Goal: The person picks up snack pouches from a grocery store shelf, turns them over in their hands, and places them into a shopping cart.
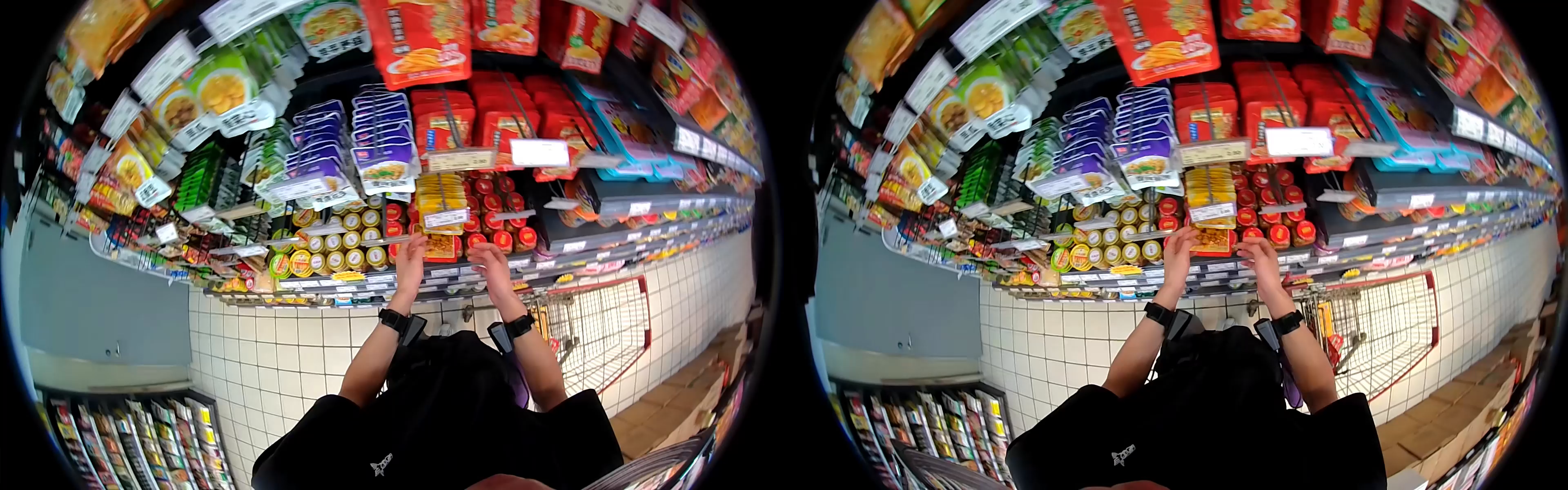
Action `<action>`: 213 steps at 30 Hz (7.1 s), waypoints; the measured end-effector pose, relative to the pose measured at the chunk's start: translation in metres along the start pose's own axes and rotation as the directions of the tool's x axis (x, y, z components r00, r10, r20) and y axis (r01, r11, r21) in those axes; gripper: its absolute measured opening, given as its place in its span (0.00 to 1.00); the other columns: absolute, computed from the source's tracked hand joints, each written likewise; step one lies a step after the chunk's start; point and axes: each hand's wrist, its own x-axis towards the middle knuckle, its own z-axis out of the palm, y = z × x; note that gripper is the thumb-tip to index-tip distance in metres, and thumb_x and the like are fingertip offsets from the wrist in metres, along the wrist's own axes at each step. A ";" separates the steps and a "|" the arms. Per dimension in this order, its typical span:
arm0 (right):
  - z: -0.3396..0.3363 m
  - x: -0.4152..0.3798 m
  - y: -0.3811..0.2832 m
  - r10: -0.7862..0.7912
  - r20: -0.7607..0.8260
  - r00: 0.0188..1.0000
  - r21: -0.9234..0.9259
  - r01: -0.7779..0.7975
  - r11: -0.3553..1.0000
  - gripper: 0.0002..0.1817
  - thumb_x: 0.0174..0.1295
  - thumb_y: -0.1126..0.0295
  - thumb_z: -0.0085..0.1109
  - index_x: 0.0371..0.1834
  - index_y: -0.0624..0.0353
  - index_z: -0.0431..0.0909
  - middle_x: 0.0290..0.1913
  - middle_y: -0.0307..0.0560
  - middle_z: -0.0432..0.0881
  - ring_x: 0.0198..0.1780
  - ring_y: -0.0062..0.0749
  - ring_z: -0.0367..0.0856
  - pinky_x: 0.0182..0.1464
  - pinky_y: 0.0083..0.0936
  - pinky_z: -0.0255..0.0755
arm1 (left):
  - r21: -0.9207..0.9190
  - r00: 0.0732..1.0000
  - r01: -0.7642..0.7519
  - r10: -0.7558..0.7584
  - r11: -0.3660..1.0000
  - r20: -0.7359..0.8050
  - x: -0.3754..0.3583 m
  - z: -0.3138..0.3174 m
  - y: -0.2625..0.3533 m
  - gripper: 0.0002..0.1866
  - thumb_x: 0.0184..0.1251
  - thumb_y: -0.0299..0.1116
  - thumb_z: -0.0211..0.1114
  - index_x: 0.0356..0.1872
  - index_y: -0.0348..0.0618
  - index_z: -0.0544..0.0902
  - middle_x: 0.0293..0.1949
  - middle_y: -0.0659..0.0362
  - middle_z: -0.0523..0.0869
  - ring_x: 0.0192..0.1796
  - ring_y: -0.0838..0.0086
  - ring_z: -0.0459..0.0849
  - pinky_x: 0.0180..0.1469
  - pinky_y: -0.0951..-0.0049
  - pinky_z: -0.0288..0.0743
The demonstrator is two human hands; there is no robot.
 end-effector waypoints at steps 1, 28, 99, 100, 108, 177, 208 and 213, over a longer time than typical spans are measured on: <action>0.004 0.010 0.006 -0.001 0.018 1.000 -0.010 0.001 1.000 0.13 0.70 0.67 0.49 0.53 0.59 0.75 0.49 0.45 0.83 0.49 0.28 0.81 0.49 0.22 0.71 | -0.021 0.997 -0.060 0.059 0.998 -0.052 0.006 -0.005 -0.008 0.20 0.73 0.30 0.54 0.64 0.39 0.73 0.57 0.58 0.82 0.56 0.74 0.79 0.54 0.77 0.72; 0.036 0.070 0.047 -0.405 0.023 0.914 -0.564 0.346 0.749 0.32 0.60 0.71 0.56 0.69 0.65 0.62 0.57 0.62 0.79 0.55 0.47 0.80 0.57 0.34 0.71 | 0.344 0.974 -0.178 0.116 0.922 0.194 0.039 0.002 -0.017 0.39 0.72 0.39 0.60 0.77 0.40 0.51 0.69 0.41 0.70 0.69 0.58 0.72 0.64 0.68 0.68; -0.034 -0.119 -0.046 -0.247 0.155 0.957 0.706 0.068 0.705 0.33 0.74 0.46 0.38 0.70 0.60 0.65 0.66 0.50 0.73 0.66 0.39 0.71 0.69 0.39 0.60 | 0.196 0.709 -0.346 0.119 0.917 0.695 -0.087 0.119 0.115 0.16 0.58 0.24 0.73 0.49 0.42 0.85 0.44 0.60 0.81 0.42 0.78 0.81 0.44 0.78 0.77; -0.038 -0.118 -0.041 -0.241 0.159 0.957 0.702 0.062 0.709 0.33 0.73 0.47 0.38 0.70 0.61 0.65 0.66 0.51 0.73 0.67 0.40 0.71 0.69 0.41 0.60 | 0.211 0.696 -0.384 0.132 0.899 0.706 -0.088 0.118 0.116 0.15 0.57 0.24 0.73 0.47 0.41 0.85 0.41 0.61 0.80 0.40 0.78 0.80 0.42 0.78 0.76; -0.050 -0.122 -0.037 -0.259 0.151 0.954 0.759 0.056 0.648 0.32 0.71 0.52 0.37 0.69 0.64 0.65 0.67 0.54 0.73 0.65 0.44 0.74 0.69 0.43 0.62 | 0.276 0.825 -0.322 0.125 0.906 0.551 -0.095 0.122 0.112 0.22 0.53 0.26 0.77 0.45 0.42 0.73 0.35 0.64 0.75 0.36 0.82 0.74 0.38 0.80 0.72; -0.158 -0.273 0.074 0.204 -0.753 0.626 0.611 0.551 0.568 0.19 0.75 0.70 0.38 0.60 0.75 0.68 0.57 0.60 0.79 0.57 0.40 0.81 0.59 0.29 0.78 | 0.669 -0.060 -0.111 -0.677 0.735 0.734 -0.162 0.266 -0.064 0.25 0.73 0.37 0.60 0.64 0.32 0.72 0.44 0.56 0.89 0.39 0.81 0.80 0.41 0.80 0.73; -0.012 0.028 0.004 0.044 0.051 0.998 0.050 -0.047 0.998 0.15 0.70 0.72 0.51 0.58 0.58 0.76 0.54 0.45 0.82 0.52 0.26 0.81 0.50 0.21 0.73 | 0.214 0.993 -0.100 0.112 0.972 -0.045 0.012 0.007 -0.001 0.26 0.69 0.26 0.58 0.68 0.36 0.69 0.63 0.49 0.76 0.62 0.66 0.76 0.63 0.69 0.69; 0.014 0.074 0.019 -0.089 0.047 0.995 -0.241 0.098 0.966 0.27 0.68 0.77 0.49 0.71 0.59 0.64 0.68 0.49 0.71 0.69 0.32 0.68 0.66 0.27 0.64 | 0.273 0.992 -0.123 0.124 0.954 0.012 0.022 0.005 0.020 0.35 0.68 0.27 0.58 0.75 0.38 0.57 0.70 0.45 0.69 0.68 0.62 0.72 0.64 0.71 0.68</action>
